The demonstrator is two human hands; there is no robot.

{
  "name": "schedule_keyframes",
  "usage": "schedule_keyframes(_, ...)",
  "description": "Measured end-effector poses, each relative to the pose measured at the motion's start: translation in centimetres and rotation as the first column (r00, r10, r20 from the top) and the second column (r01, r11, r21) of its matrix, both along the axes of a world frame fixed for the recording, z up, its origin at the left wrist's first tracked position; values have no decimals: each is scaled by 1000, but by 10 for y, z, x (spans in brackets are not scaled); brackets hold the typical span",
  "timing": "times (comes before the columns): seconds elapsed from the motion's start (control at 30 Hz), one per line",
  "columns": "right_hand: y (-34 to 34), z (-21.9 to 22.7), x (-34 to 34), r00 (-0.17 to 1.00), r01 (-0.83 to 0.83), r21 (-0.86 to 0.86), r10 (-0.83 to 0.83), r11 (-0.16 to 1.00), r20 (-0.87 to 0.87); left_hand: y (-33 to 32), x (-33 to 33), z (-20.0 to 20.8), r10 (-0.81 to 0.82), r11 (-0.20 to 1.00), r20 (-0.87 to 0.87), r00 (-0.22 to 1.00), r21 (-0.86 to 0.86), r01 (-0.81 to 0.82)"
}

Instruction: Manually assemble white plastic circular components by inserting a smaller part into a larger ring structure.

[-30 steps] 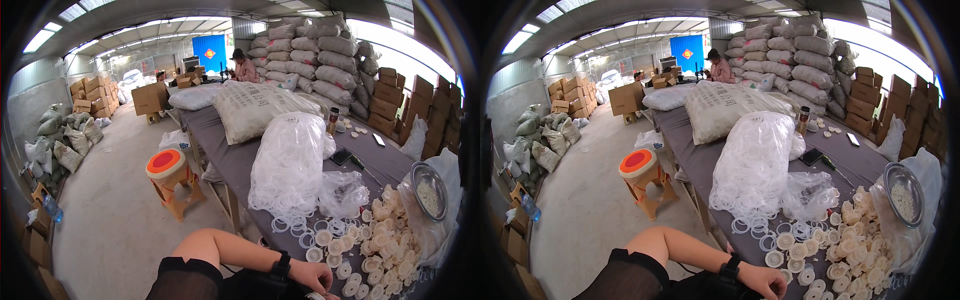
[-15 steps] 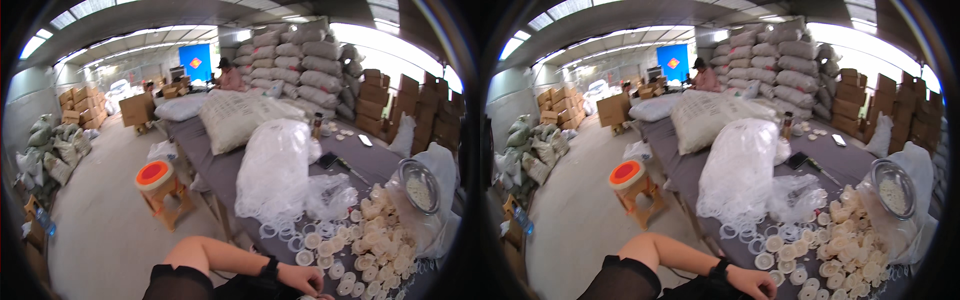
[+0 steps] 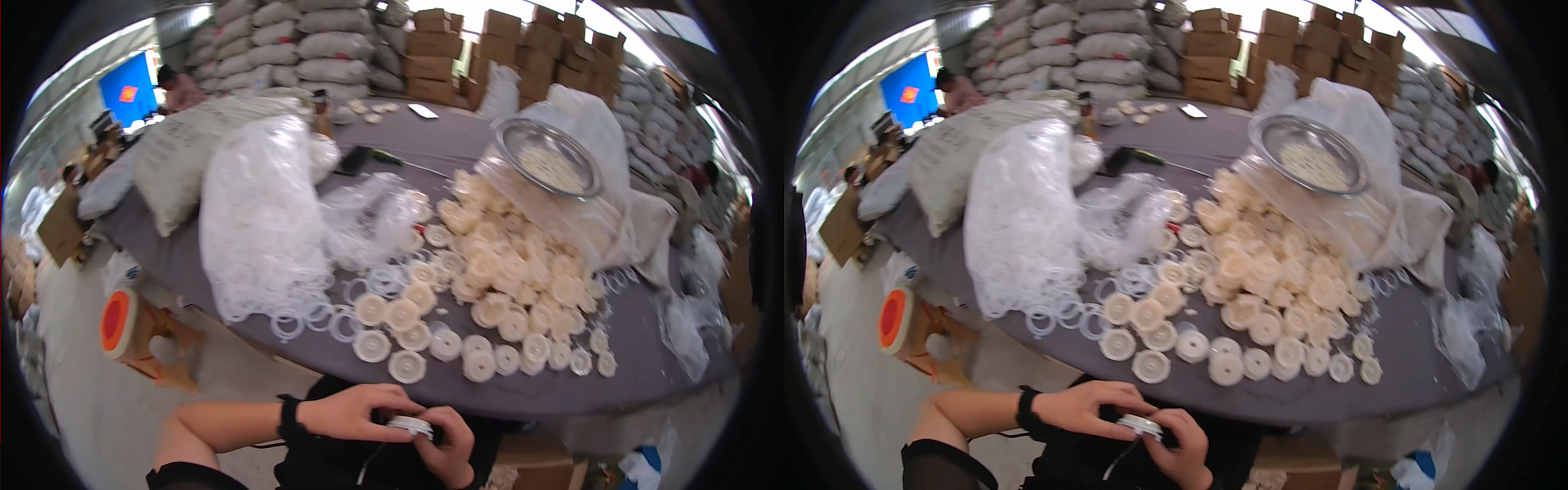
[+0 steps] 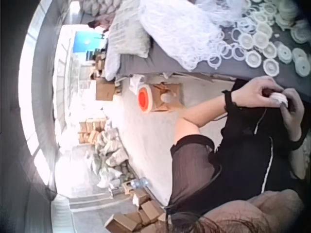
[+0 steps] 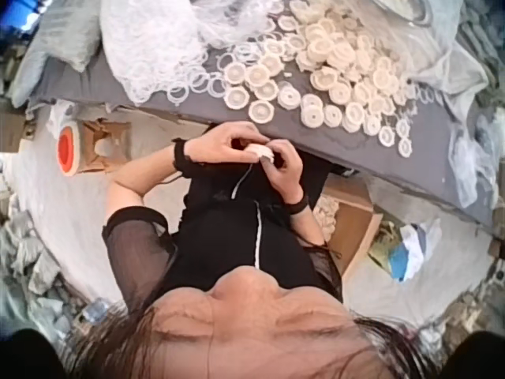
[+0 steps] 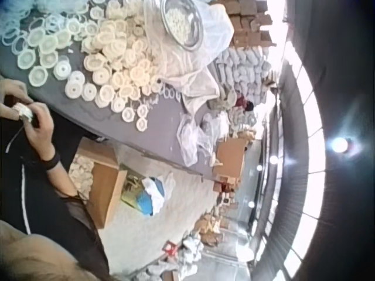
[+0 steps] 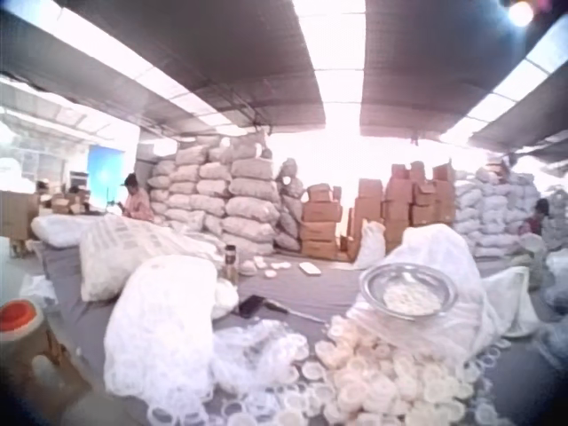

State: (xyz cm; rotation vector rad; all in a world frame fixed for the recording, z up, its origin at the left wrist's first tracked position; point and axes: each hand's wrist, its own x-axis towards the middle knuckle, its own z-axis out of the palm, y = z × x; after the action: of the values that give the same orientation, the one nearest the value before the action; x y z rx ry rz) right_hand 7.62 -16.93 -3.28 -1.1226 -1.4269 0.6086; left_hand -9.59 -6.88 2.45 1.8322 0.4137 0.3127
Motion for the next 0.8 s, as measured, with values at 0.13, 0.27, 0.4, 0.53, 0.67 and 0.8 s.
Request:
schedule_keyframes(0.13,2,6,-3,1000,16,-60,-18,998,-24,-1,-2,-7,69,991,-6,998,-116,-70)
schedule_keyframes(0.27,-2,-1,-5,997,35,-48,-38,998,-64,-8,2,-8,153,947,-71,986,-276,-166)
schedule_keyframes(0.4,-3,-12,-13,988,29,-63,-38,998,-147,-24,-3,-18,340,902,-60,938,-262,-344)
schedule_keyframes(0.53,-9,-3,-5,991,90,-65,-95,994,-92,-23,10,-25,259,922,-60,964,-283,-265)
schedule_keyframes(0.67,-8,-6,-1,994,84,-80,-90,993,-68,-25,12,-21,284,868,-26,958,-417,-269)
schedule_keyframes(0.8,-4,-3,-1,999,44,-74,-46,996,-26,-18,5,-19,213,893,-14,977,-404,-200)
